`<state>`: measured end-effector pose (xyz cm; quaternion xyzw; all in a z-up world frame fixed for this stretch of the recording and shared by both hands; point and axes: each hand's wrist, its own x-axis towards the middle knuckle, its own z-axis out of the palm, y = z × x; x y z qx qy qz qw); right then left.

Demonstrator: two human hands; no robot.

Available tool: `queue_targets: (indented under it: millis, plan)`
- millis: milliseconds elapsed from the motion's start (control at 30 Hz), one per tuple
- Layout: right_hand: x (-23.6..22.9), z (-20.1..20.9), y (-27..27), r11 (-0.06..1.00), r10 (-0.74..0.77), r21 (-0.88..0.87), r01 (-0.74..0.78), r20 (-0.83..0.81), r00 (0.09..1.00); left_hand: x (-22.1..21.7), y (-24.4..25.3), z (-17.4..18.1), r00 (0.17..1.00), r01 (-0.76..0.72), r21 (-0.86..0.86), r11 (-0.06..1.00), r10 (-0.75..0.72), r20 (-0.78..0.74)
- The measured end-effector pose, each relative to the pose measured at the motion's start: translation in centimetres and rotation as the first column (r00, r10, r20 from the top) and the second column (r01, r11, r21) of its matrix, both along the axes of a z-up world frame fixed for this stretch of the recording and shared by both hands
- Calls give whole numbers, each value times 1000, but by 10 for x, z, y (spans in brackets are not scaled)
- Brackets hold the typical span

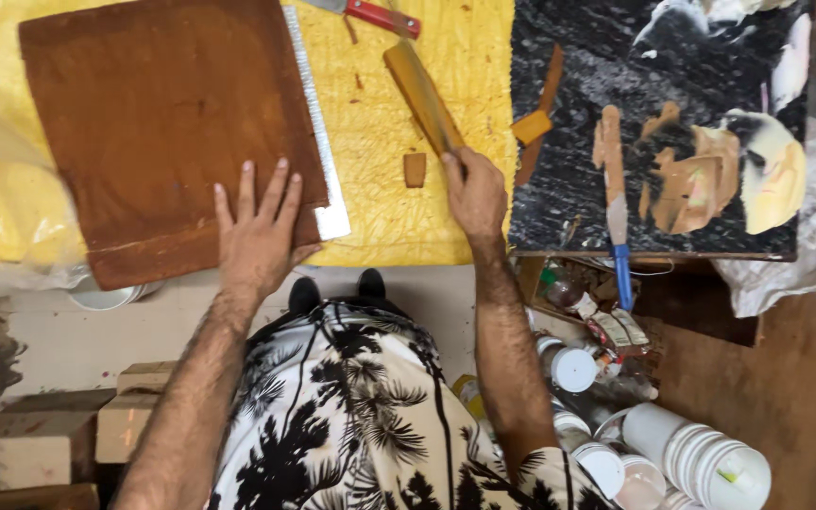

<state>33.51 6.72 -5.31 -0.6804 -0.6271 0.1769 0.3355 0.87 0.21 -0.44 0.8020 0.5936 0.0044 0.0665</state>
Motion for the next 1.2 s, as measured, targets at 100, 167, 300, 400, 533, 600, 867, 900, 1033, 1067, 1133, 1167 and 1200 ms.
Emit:
queue_targets:
  millis: [100, 167, 300, 400, 533, 600, 867, 900, 1033, 1067, 1133, 1167, 1200]
  plan:
    - [46, -7, 5, 992, -125, -1, 126, 69, 990, 3, 2, -7, 999, -22, -31, 999, 21, -25]
    - [75, -12, 14, 990, -126, -58, 132, 102, 987, 4, 5, -7, 998, -51, -59, 997, 50, -34]
    - [114, -25, 24, 980, -14, -199, 24, 53, 999, 14, 11, 0, 995, -96, -174, 980, 97, -5]
    - [130, -23, 43, 998, -34, 58, 21, 225, 974, 13, 10, 7, 994, -90, -211, 973, 101, 41]
    - [138, -12, 70, 946, 288, -6, -323, 468, 836, -13, -3, 16, 993, -74, -143, 987, 86, 83]
    - [139, -5, 72, 953, 270, -14, -302, 492, 828, -30, -13, 23, 983, -156, -142, 977, 168, 79]
    - [121, 21, 10, 996, 90, 28, -86, -397, 913, -32, -13, 29, 999, 6, -172, 985, 2, 50]
    - [110, 21, -2, 992, 123, 29, -126, -518, 846, -26, -6, 27, 997, 72, -213, 975, -61, 56]
    - [24, -4, -59, 869, -289, -440, -225, -822, 491, -5, 29, 18, 942, 318, -283, 905, -335, -13]
    - [0, -13, -68, 855, -281, -409, -318, -882, 379, -5, 35, 18, 924, 366, -244, 898, -381, -18]
    - [-52, -30, -83, 852, -362, -460, -250, -862, 355, -5, 44, 17, 882, 458, -167, 873, -470, -32]
    - [-69, -35, -87, 862, -363, -462, -208, -849, 384, -7, 49, 16, 877, 459, -215, 862, -478, -49]
    - [-88, -39, -95, 867, -372, -471, -166, -831, 412, -8, 51, 15, 870, 457, -269, 848, -489, -63]
